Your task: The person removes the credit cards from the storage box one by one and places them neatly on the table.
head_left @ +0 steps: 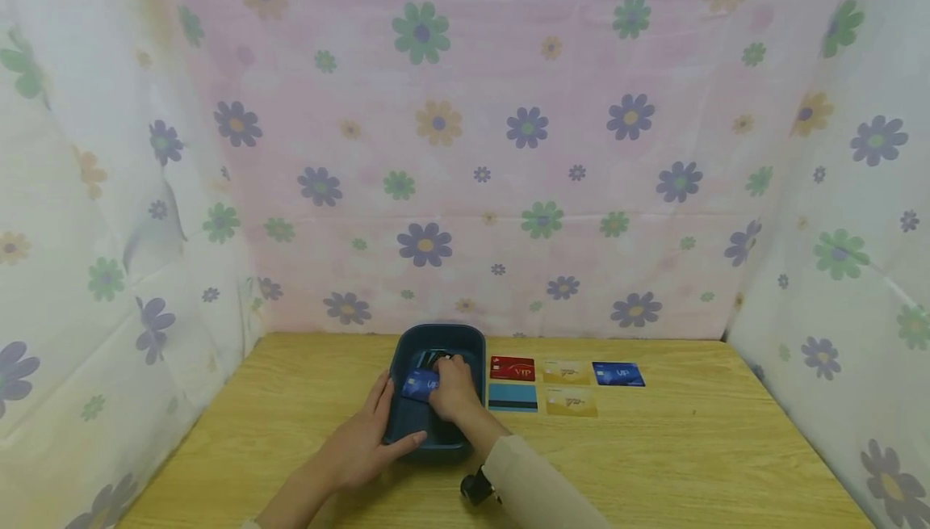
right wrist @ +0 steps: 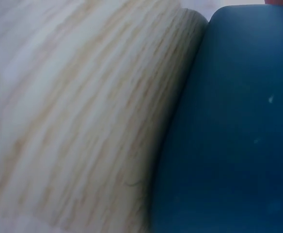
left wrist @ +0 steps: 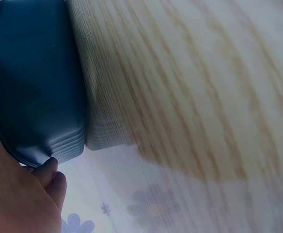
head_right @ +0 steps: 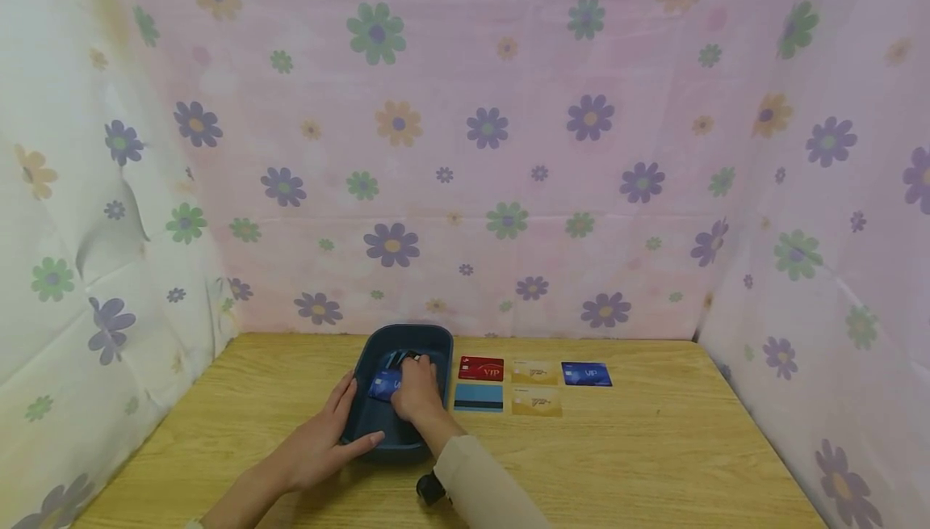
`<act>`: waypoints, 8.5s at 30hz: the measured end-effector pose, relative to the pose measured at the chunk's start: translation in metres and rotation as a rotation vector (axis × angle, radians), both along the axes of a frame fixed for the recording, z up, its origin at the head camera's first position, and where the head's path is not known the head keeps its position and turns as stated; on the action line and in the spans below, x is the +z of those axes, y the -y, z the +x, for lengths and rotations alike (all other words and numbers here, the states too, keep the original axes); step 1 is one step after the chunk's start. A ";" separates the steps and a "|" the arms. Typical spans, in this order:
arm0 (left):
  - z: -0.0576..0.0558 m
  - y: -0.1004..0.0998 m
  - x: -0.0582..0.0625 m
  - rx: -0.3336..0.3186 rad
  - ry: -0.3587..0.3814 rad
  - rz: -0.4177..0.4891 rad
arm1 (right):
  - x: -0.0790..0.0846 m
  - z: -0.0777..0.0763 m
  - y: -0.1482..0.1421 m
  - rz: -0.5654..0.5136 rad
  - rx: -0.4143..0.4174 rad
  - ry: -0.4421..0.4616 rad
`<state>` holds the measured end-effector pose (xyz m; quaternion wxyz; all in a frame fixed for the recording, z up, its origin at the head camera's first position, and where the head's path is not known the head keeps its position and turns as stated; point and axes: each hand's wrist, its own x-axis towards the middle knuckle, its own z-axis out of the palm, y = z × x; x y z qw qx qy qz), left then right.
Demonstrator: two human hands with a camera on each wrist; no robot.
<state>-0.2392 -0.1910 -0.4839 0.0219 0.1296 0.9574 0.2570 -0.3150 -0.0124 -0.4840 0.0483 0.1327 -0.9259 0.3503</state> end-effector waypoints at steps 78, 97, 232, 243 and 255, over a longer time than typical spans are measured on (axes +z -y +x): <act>-0.001 0.000 -0.003 0.011 0.008 -0.029 | 0.036 0.022 -0.059 -0.302 0.144 -0.010; -0.001 0.000 -0.003 0.017 0.005 -0.016 | 0.034 0.023 -0.094 -0.293 0.160 0.011; -0.003 0.002 -0.006 -0.008 0.009 -0.021 | 0.001 0.026 -0.331 0.074 0.000 0.101; -0.002 0.003 -0.004 0.002 0.013 -0.007 | 0.004 0.025 -0.328 0.089 0.007 0.088; -0.001 0.001 -0.005 0.000 0.019 -0.008 | 0.011 0.028 -0.306 0.134 0.059 -0.111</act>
